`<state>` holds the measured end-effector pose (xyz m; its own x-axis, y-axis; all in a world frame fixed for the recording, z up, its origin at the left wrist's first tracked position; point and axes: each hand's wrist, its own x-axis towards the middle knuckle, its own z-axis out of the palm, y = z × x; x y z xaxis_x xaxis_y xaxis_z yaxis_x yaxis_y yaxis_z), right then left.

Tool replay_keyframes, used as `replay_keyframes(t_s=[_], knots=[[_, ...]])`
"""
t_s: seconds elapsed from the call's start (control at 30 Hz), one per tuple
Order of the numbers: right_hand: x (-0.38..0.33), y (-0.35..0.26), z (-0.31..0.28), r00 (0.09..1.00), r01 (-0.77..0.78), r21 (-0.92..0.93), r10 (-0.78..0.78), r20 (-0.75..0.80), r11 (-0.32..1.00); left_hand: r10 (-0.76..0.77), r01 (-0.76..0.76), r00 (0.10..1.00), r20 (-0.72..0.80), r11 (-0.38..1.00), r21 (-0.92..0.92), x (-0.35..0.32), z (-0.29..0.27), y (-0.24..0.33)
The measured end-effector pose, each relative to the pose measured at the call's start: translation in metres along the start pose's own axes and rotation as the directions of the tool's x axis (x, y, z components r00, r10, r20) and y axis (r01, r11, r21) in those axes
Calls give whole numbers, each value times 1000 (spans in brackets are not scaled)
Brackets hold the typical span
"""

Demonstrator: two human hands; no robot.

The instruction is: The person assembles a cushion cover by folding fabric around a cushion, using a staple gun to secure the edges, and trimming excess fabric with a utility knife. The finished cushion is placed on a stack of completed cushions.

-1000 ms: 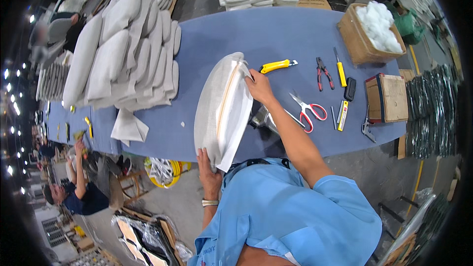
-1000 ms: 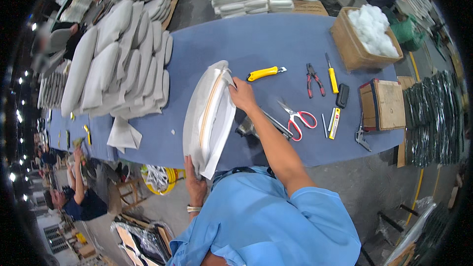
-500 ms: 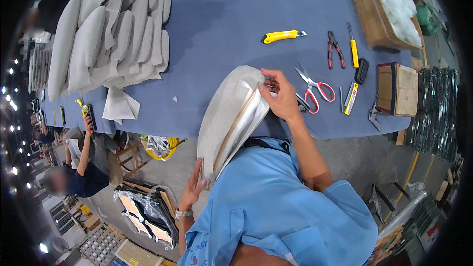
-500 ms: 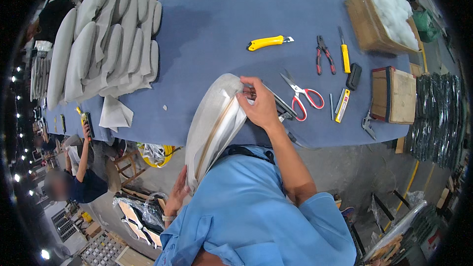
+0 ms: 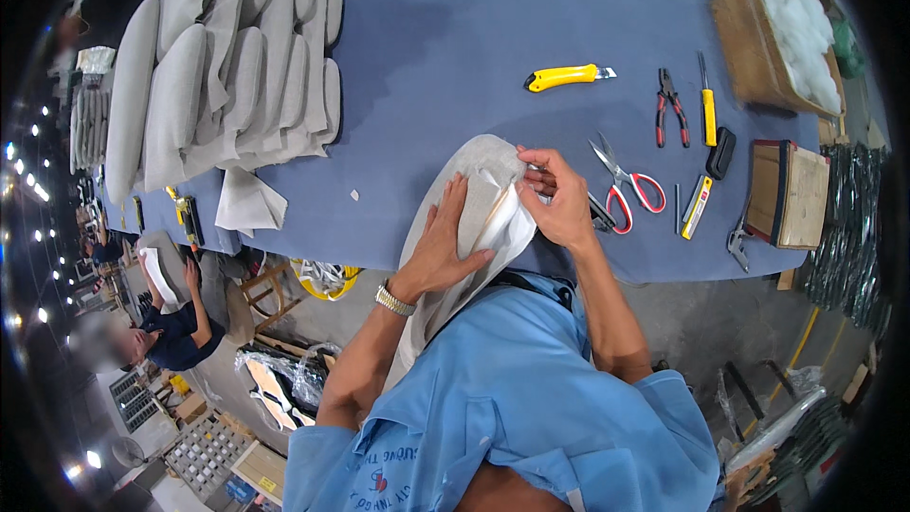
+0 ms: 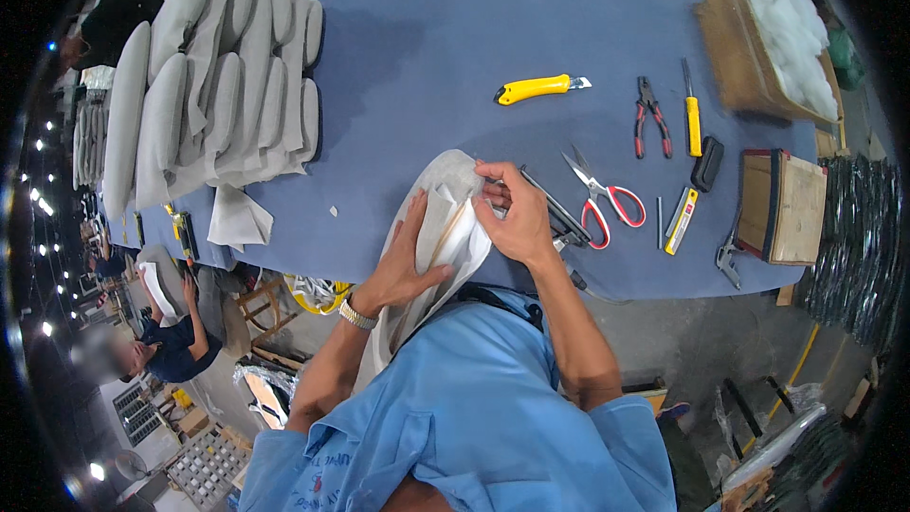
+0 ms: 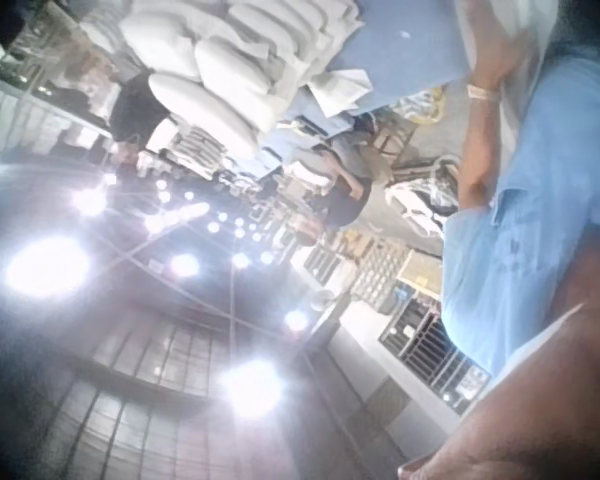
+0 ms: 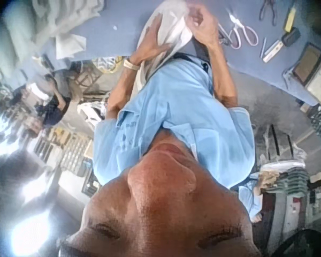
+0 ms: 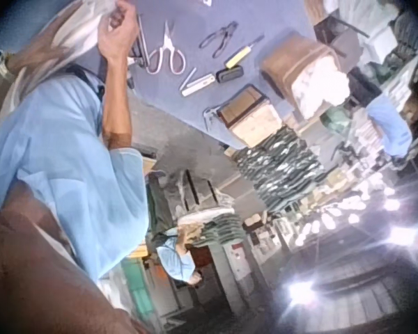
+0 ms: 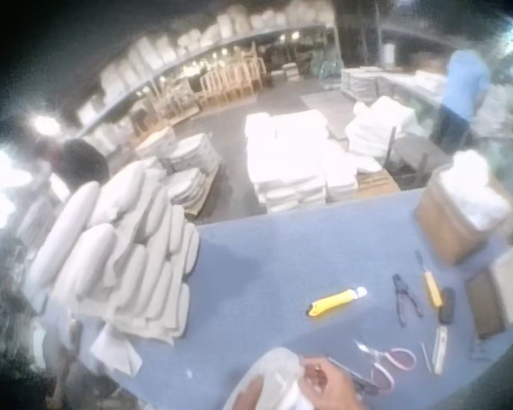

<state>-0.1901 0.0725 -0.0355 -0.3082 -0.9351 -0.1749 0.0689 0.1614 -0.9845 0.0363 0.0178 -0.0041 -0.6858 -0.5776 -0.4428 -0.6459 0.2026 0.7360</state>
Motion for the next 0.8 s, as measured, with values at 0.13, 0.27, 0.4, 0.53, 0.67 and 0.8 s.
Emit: replay_keyframes(t_s=[0.13,0.27,0.4,0.53,0.67,0.8], knots=[[2,-1,-3,998,-58,20,58,-10,998,48,-50,999,24,995,83,18,0,10],[0,-11,-5,999,17,-131,-13,32,991,16,-24,997,75,993,112,29,-6,25],[1,-30,-5,986,139,-396,-89,142,907,42,-54,995,87,988,145,36,-6,29],[1,-29,5,985,148,-555,-71,158,819,32,-47,994,109,990,132,36,-6,28],[0,-24,8,997,20,-435,14,76,900,32,-44,994,106,992,116,37,-7,28],[-7,-20,11,1000,-26,-367,28,-1,930,69,-76,995,67,991,110,34,-6,27]])
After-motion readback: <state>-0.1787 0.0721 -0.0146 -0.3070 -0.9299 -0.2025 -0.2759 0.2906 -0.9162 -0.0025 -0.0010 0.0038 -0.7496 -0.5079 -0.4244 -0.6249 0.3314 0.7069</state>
